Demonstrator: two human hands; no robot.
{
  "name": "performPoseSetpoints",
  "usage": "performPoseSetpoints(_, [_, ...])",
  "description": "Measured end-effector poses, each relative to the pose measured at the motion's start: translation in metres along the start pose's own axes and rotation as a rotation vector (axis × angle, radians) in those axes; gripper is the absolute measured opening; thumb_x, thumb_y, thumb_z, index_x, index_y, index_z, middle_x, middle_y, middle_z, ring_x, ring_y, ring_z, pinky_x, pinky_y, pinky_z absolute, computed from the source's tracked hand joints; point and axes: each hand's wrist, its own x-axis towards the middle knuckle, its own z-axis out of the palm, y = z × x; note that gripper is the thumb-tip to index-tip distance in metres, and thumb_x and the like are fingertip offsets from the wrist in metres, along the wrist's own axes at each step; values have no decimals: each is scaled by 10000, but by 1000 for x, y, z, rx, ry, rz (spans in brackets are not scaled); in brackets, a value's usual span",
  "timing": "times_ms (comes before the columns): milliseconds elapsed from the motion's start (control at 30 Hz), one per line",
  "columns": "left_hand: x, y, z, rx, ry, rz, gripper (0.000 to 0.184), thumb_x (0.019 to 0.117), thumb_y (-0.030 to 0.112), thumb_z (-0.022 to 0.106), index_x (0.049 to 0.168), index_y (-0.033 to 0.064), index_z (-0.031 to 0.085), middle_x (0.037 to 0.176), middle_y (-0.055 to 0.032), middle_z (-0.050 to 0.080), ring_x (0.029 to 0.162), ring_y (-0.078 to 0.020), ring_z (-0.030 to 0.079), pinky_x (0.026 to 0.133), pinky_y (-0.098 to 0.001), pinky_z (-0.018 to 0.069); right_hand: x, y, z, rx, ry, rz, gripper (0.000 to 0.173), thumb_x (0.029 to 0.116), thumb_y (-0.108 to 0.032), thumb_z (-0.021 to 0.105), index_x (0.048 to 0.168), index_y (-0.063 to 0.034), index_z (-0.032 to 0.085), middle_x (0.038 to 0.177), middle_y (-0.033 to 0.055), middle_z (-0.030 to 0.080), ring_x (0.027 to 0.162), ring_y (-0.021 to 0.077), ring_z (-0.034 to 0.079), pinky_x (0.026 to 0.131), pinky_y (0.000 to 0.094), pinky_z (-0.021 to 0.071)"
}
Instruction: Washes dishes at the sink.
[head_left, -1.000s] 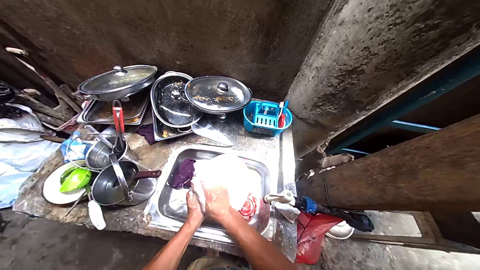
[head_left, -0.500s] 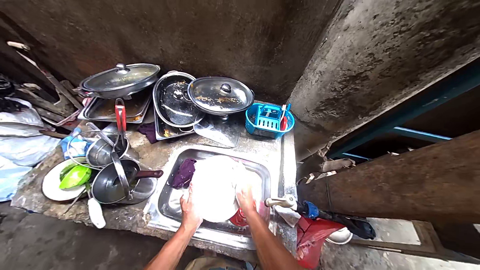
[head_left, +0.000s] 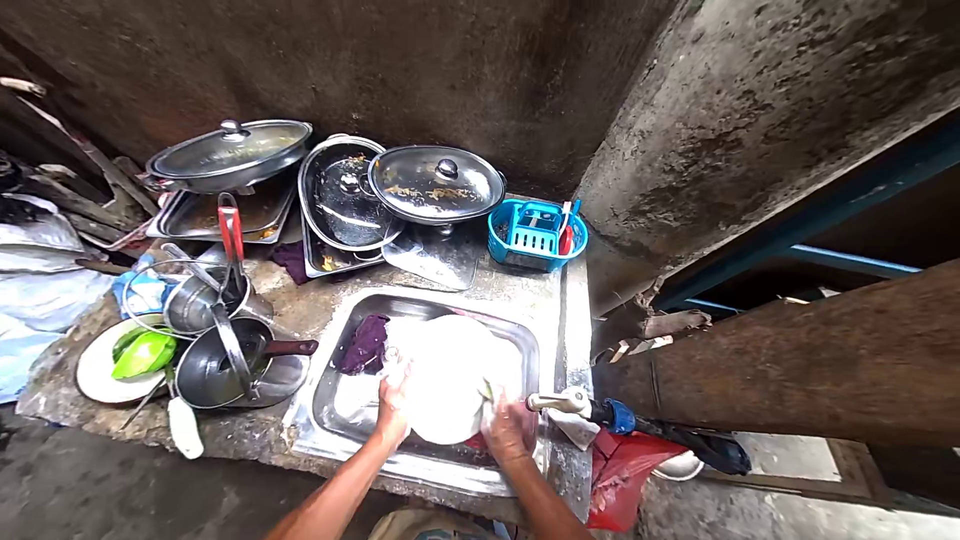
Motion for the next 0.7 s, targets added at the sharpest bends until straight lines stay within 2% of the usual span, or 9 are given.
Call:
performPoseSetpoints(33, [-7,-10,1,36,-50,17,327,1055,79,473,1255,-156,581,1259,-225,648,1154,-148,621,1025,-297,492,3,2,-7,-43,13,77,410,931,-65,620,1306,100,621,1193,306,686,1110,451,684,999,584,511])
performPoseSetpoints(133, [-26,-40,14,146,-100,76,283,1038,72,509,1179,-135,640,1116,-207,690,1056,-160,647,976,-304,510,5,10,-6,-74,116,54,382,949,-39,586,1303,96,631,1206,298,689,1123,453,682,1009,586,508])
performPoseSetpoints(233, [-32,-42,23,389,-255,56,355,1027,104,546,1273,-148,589,1246,-293,643,1213,-309,608,1096,-391,446,4,1,-14,-78,41,-55,374,920,-22,609,1284,27,681,1198,246,710,1114,420,693,972,575,533])
performPoseSetpoints(300, [-24,-25,21,707,-513,-17,487,1051,275,550,1347,-112,562,1325,-295,611,1300,-368,564,1154,-460,393,3,-1,-9,-63,33,-179,376,867,7,637,1233,1,720,1179,225,723,1089,411,702,932,572,553])
performPoseSetpoints(367, [-9,-10,17,955,-630,-30,594,1061,426,487,1417,-46,543,1405,-269,577,1358,-392,524,1166,-530,371,2,1,-1,-60,35,-242,379,856,12,633,1222,-5,730,1207,209,722,1109,402,698,941,559,554])
performPoseSetpoints(467, [14,-3,2,1013,-338,69,504,1041,286,529,1422,-44,529,1473,-279,500,1381,-409,487,1149,-519,404,-1,8,8,-108,0,-212,369,872,-13,627,1225,-27,735,1187,204,726,1101,393,698,935,538,558])
performPoseSetpoints(567, [33,-13,-8,1085,-246,-4,615,1051,221,495,1546,-94,311,1610,-301,313,1501,-378,349,1225,-458,302,-8,16,14,-168,-112,-146,376,902,-49,605,1259,-51,723,1207,227,707,1144,403,673,972,530,538])
performPoseSetpoints(633, [37,-10,-2,1109,-287,-128,659,1040,211,536,1558,-99,270,1584,-289,370,1466,-365,410,1205,-468,328,-12,24,18,-180,-143,-117,391,913,-69,601,1287,-65,712,1237,246,690,1174,417,656,1003,537,521])
performPoseSetpoints(700, [42,-9,5,1064,-262,-192,642,1009,193,600,1532,-76,341,1474,-279,510,1378,-377,510,1156,-503,389,-15,28,21,-199,-154,-79,400,927,-89,594,1314,-83,697,1224,263,685,1162,432,654,996,550,519])
